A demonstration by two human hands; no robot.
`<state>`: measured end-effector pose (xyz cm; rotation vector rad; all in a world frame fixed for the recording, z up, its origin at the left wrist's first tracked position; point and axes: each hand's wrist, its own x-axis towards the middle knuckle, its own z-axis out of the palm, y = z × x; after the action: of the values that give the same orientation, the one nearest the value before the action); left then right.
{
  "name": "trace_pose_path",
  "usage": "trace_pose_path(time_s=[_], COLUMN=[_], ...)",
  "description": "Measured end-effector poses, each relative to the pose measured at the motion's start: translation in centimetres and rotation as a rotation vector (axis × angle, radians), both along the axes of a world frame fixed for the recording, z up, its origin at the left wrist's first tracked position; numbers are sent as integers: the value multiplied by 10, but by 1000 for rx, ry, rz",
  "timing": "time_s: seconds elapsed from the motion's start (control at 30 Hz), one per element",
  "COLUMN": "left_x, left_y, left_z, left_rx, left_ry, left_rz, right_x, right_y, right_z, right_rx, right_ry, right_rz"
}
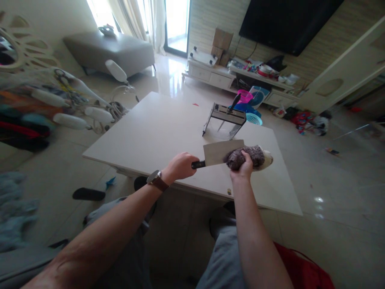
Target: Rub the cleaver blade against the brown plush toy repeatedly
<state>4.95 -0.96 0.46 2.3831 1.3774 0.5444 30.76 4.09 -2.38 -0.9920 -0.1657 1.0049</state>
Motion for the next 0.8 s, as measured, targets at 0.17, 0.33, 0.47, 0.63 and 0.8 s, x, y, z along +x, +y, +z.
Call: trace_pose_path(time_s=[0.17,0.33,0.47,0.63,0.8], left_x=[21,35,33,27,32], left_y=[-2,-2,-3,-7,-9], left_z=[4,7,8,7,7], left_rx=[-26,-31,-30,-40,-58], left_ry=[-10,-31,-27,20,41], left_rz=[42,58,43,68,117], right_x=[-17,-30,-21,-7,-29], right_y=[-4,-10,-15,-18,-24], right_z=[0,3,6,16,20], right_rx=[30,58,56,45,41], right_ry=[6,-9,-16,46,90], right_rz=[97,95,117,47,175])
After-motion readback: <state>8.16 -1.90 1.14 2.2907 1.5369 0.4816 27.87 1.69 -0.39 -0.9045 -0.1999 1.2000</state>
